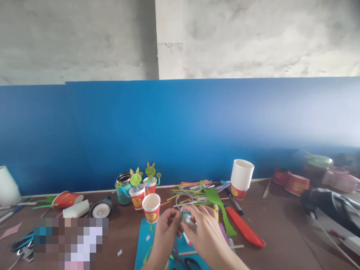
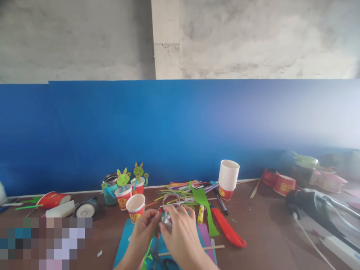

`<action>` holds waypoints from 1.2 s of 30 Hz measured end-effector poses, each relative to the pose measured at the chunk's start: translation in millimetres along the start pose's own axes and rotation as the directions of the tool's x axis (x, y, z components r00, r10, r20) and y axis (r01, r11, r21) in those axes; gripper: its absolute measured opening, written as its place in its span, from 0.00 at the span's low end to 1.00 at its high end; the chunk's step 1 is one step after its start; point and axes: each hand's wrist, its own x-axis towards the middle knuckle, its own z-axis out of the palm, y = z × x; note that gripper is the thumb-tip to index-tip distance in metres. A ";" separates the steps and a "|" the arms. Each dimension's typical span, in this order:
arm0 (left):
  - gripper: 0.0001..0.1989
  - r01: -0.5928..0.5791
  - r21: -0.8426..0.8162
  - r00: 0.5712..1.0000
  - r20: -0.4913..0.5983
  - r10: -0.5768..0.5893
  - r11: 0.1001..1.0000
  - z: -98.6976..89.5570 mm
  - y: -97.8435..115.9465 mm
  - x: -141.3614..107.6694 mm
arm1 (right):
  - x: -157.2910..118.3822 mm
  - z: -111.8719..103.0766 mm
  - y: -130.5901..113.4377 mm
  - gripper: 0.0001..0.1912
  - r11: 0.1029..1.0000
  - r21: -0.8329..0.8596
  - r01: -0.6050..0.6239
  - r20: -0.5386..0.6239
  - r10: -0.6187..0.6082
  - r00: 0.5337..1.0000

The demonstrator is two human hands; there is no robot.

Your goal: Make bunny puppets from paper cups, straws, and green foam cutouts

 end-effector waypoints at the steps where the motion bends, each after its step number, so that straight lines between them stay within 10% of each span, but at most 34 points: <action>1: 0.21 0.017 0.017 1.000 0.007 -0.017 1.000 0.1 1.6 -0.5 | -0.1 0.3 1.0 0.15 1.000 -0.006 0.004 -0.003 -0.004 1.000; 6: 0.19 0.023 -0.021 0.991 0.133 -0.020 1.000 -1.3 7.0 -0.1 | 1.6 -1.1 5.1 0.14 1.000 -0.016 -0.010 -0.043 0.009 0.999; 18: 0.17 -0.025 0.013 0.998 -0.049 0.025 1.000 0.9 0.5 2.3 | -2.2 -2.3 -0.4 0.15 1.000 0.018 -0.007 -0.078 0.008 0.997; 36: 0.26 0.133 -0.185 0.990 0.070 -0.122 0.974 4.4 6.4 -0.3 | 2.7 -3.5 1.9 0.12 0.999 0.038 -0.038 -0.041 0.040 0.998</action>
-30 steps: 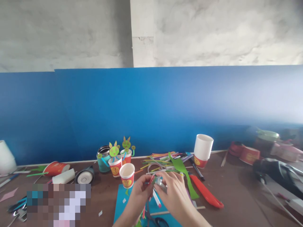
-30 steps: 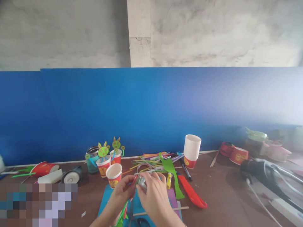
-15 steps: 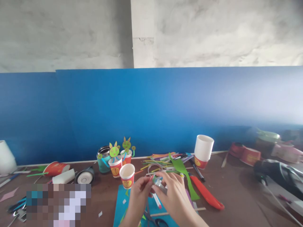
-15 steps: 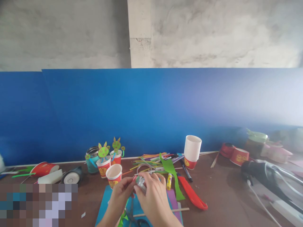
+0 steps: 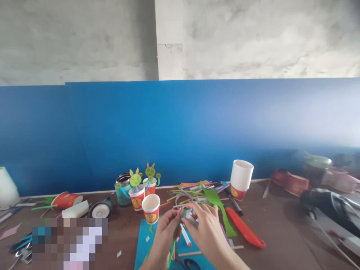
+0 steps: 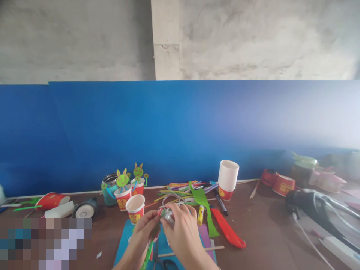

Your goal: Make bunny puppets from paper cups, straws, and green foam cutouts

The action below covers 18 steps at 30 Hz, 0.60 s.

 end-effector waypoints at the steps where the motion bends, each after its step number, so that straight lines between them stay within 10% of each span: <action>1: 0.26 0.016 -0.017 1.000 -0.006 -0.016 1.000 -0.2 -0.1 0.2 | 0.2 0.5 0.4 0.12 1.000 0.000 0.004 -0.002 -0.004 1.000; 18: 0.21 0.027 -0.003 0.999 0.043 -0.027 1.000 -5.1 16.8 -5.8 | 1.9 -1.0 4.2 0.11 0.999 -0.040 -0.012 0.105 0.016 0.994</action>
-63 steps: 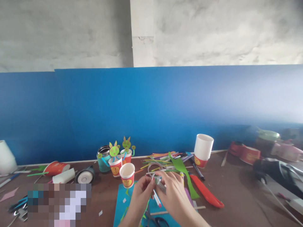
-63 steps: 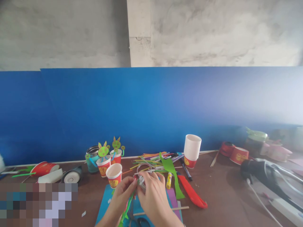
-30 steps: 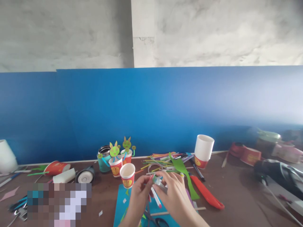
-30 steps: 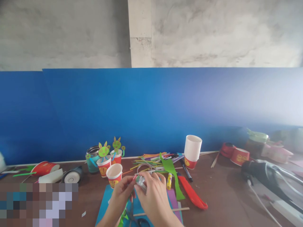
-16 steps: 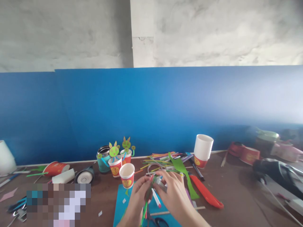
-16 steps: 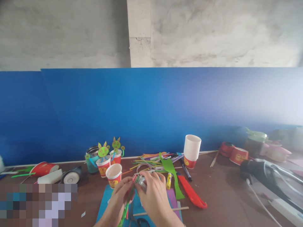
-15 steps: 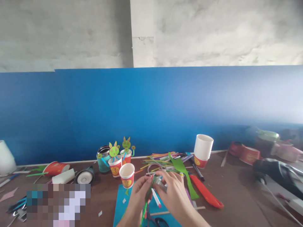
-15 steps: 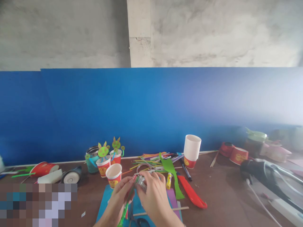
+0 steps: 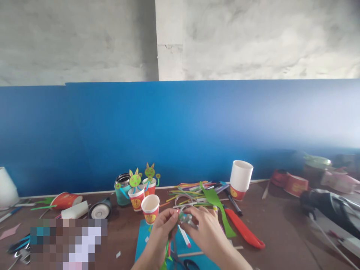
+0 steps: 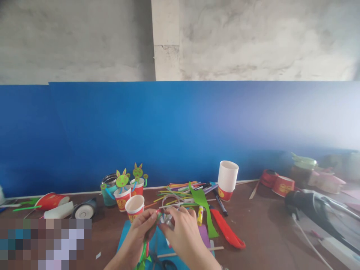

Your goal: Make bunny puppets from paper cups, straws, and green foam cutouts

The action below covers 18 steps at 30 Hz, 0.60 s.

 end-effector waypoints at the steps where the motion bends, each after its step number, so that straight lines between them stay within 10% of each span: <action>1: 0.21 0.007 -0.009 1.000 0.002 -0.007 1.000 0.8 3.0 -1.4 | 0.1 -0.7 -0.3 0.11 1.000 0.009 -0.002 0.000 0.002 1.000; 9: 0.19 0.054 -0.081 0.999 0.006 -0.054 0.995 -0.1 15.1 -3.2 | 1.3 0.4 -0.7 0.13 0.847 0.528 -0.068 0.177 -0.031 0.984; 18: 0.18 -0.116 0.100 0.991 -0.048 0.121 0.988 -2.5 -3.5 6.4 | 6.8 15.1 6.1 0.11 0.874 0.474 -0.111 0.096 0.074 0.993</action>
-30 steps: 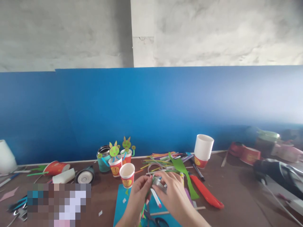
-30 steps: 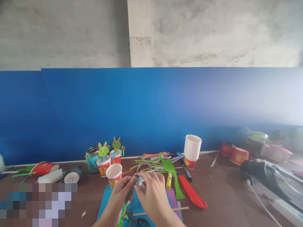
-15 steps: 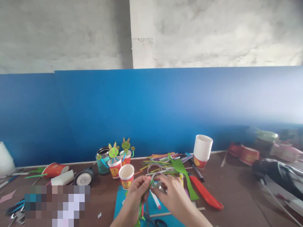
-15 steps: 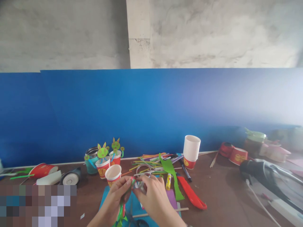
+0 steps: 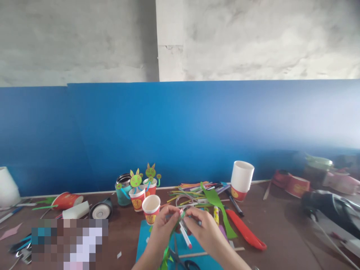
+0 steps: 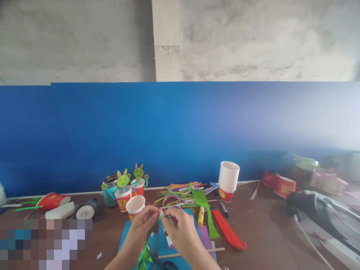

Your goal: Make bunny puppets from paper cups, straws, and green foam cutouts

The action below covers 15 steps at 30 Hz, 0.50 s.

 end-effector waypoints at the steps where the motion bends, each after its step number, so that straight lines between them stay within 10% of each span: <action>1: 0.17 -0.036 0.038 0.999 0.008 0.036 0.999 -0.2 -0.2 0.0 | -0.5 -0.5 -1.6 0.11 1.000 -0.023 0.004 -0.015 -0.005 1.000; 6: 0.12 -0.251 0.238 0.965 0.139 0.223 0.938 1.5 6.4 -5.2 | -5.0 -4.1 -12.0 0.12 0.995 -0.081 0.066 -0.081 -0.073 0.994; 15: 0.09 -0.330 0.413 0.936 0.029 0.350 0.849 2.5 1.0 -8.3 | -4.2 -6.7 -11.3 0.12 0.971 -0.229 0.063 -0.078 -0.083 0.994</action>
